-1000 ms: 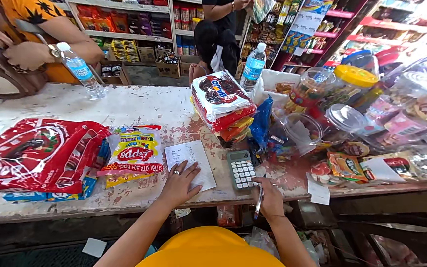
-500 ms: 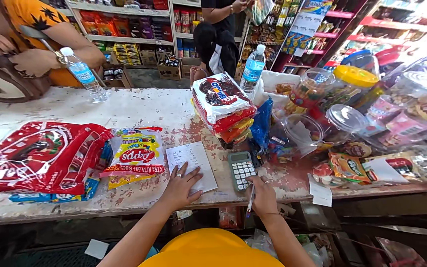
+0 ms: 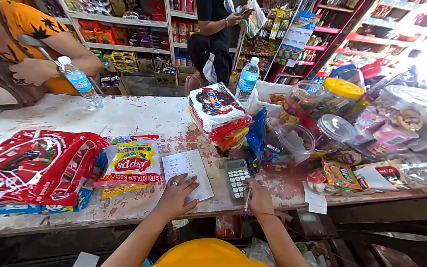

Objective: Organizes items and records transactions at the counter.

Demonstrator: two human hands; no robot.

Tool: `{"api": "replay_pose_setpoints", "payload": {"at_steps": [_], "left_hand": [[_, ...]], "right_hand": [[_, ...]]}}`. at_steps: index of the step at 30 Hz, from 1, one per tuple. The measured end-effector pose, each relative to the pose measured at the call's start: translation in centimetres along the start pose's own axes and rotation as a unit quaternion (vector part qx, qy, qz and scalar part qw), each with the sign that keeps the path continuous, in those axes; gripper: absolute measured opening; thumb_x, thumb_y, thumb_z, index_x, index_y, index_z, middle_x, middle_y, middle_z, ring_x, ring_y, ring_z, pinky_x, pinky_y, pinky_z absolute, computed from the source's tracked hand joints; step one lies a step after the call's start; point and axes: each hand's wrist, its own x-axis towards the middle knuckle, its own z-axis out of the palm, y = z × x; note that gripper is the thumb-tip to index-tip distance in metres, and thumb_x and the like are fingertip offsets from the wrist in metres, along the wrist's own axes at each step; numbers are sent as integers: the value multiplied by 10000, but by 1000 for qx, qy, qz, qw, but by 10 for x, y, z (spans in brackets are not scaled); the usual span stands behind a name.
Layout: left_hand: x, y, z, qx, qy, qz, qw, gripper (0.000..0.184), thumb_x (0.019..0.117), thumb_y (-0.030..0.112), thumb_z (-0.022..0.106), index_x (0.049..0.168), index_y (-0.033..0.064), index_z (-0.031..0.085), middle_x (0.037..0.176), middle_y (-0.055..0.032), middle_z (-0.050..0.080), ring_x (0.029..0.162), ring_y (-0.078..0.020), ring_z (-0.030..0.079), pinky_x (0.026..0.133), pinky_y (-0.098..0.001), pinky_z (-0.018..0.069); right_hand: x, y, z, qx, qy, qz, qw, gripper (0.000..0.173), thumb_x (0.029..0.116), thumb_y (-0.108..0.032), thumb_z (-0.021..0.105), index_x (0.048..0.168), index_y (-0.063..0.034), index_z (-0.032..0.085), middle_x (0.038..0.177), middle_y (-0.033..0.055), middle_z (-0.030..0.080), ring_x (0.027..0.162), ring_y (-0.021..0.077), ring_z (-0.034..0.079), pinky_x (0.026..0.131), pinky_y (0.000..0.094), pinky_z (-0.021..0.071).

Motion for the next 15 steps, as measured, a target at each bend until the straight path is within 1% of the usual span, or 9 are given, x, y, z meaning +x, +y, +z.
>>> {"api": "replay_pose_setpoints", "payload": {"at_steps": [1,2,3,4,7,10,11,13,15], "left_hand": [[-2,-1,0,-7,9,7,1000,541,995,566,452,1291,194,710,1448,-14,622,1403,-378,498,1107,-645,367],[-3,-2,1,-13,19,14,1000,521,996,554,455,1265,197,724,1426,-16,639,1394,-380,509,1104,-653,371],[-5,-2,0,-19,25,20,999,501,996,539,465,1244,197,734,1410,-16,651,1386,-378,519,1103,-659,373],[-6,-3,1,-21,30,25,999,488,996,527,473,1230,195,742,1398,-15,660,1377,-368,531,1103,-656,378],[-6,-1,3,-16,34,36,999,465,979,506,507,1213,185,748,1382,-14,670,1338,-327,571,1081,-595,427],[-7,-2,4,-7,38,38,999,450,943,504,572,1210,187,748,1380,-11,669,1316,-307,584,1069,-549,451],[-8,-2,4,-3,43,40,998,442,930,500,593,1199,188,752,1372,-11,674,1307,-305,590,1062,-545,458],[-8,-3,5,3,50,42,998,433,919,501,607,1182,192,758,1360,-8,681,1292,-304,602,1048,-541,468],[-7,-2,5,4,50,42,998,425,929,499,599,1178,194,760,1360,-8,681,1289,-303,604,1050,-541,467]], "right_hand": [[-1,-2,1,0,7,-1,1000,252,898,-48,621,1124,9,716,1057,203,741,992,462,695,800,596,557],[-4,-2,4,1,32,-17,999,232,878,-46,628,1082,11,723,1005,202,741,932,454,705,756,589,565],[-8,-2,8,2,61,-40,997,226,849,-51,629,1043,3,732,953,186,740,868,431,710,709,567,573],[-14,0,11,2,71,-56,996,230,836,-60,626,1032,-8,734,935,172,740,842,414,711,687,548,578],[-29,4,11,7,60,-70,996,271,834,-45,649,1084,-6,745,999,169,759,887,422,718,728,551,588],[-32,16,5,6,110,-59,992,275,832,-102,600,1047,-1,740,983,169,757,859,414,723,704,552,583],[-31,20,2,4,107,-47,993,269,835,-97,593,1039,0,737,976,174,755,857,417,722,704,560,578],[-30,25,-7,24,56,-12,998,235,875,-51,611,1069,20,723,970,201,745,853,427,726,724,605,567],[-28,31,-12,41,76,-7,996,202,867,-64,597,1006,35,706,831,185,717,719,366,716,631,555,564]]}}
